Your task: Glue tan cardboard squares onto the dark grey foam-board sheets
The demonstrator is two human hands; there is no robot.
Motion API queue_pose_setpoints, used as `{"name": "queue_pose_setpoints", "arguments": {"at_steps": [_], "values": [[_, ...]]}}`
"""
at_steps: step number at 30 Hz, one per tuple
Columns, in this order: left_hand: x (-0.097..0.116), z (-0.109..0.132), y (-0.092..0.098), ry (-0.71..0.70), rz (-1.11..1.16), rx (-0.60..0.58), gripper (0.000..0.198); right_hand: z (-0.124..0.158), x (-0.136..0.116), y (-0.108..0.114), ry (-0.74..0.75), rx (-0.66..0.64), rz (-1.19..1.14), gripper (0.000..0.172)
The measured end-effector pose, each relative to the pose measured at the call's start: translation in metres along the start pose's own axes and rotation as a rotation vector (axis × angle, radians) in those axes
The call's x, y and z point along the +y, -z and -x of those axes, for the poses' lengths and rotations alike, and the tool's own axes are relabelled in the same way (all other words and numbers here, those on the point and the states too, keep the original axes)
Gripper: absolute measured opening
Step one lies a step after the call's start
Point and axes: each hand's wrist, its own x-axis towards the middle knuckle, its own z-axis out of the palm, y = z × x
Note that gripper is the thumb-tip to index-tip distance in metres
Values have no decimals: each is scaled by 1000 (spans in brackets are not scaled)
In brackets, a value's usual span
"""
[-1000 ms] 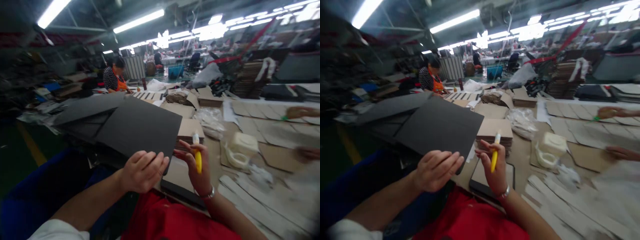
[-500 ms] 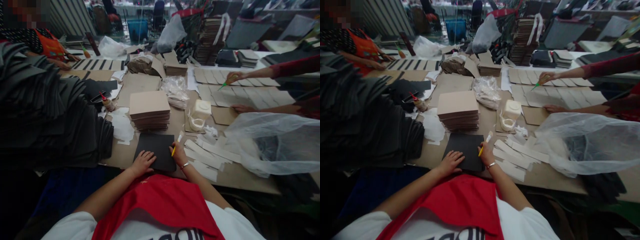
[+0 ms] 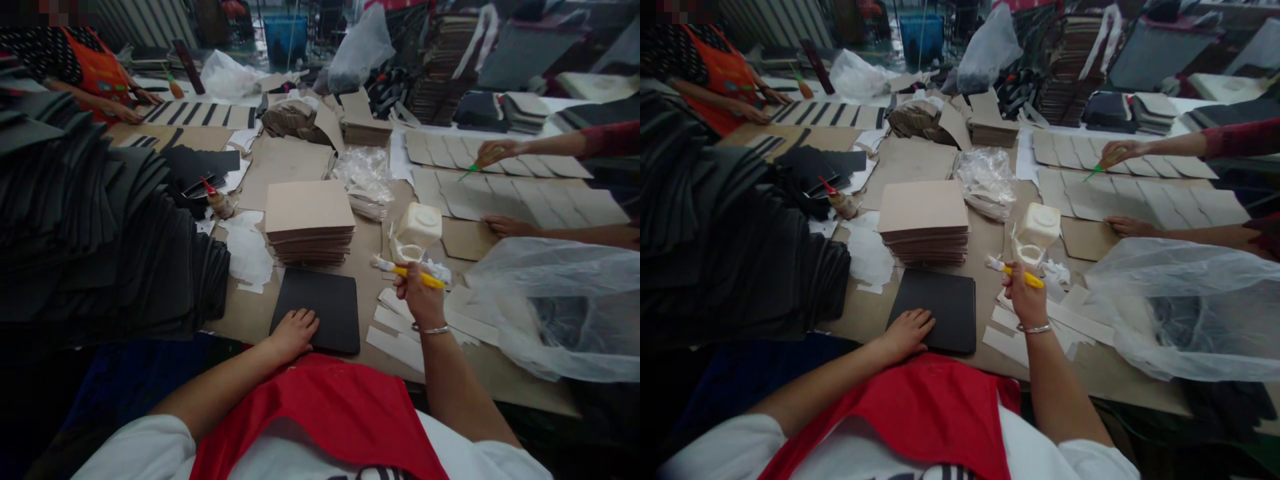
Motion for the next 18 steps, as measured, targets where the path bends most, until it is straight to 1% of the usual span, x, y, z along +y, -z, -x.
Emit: {"name": "queue_pose_setpoints", "arguments": {"at_steps": [1, 2, 3, 5, 7, 10, 12, 13, 14, 15, 16, 18], "values": [[3, 0, -2, -2, -3, 0, 60, -3, -6, 0, -76, -107, -118, 46], [5, 0, -5, -11, -2, 2, 54, -3, -11, -4, -149, -225, -206, 44], [8, 1, -8, -26, 4, 4, 49, -2, -14, -14, -206, -340, -269, 43], [13, 3, -13, -53, 21, 15, 43, 5, -17, -43, -239, -538, -332, 39], [17, 5, -17, -53, 35, 33, 43, 14, -17, -81, -195, -674, -289, 34], [20, 6, -21, -29, 43, 44, 43, 24, -18, -136, -35, -866, -164, 29], [20, 7, -23, -25, 48, 35, 43, 22, -18, -162, 92, -1008, -95, 22], [20, 7, -24, -24, 50, 37, 43, 17, -17, -171, 140, -1068, -60, 20], [20, 8, -25, -23, 49, 46, 43, 11, -16, -178, 170, -1101, -26, 17], [20, 8, -26, -22, 47, 62, 42, 4, -14, -182, 180, -1096, 2, 16], [19, 8, -27, -23, 44, 81, 42, -5, -12, -185, 180, -1046, 23, 16], [17, 8, -28, -25, 38, 106, 43, -21, -8, -186, 174, -871, 42, 18]]}}
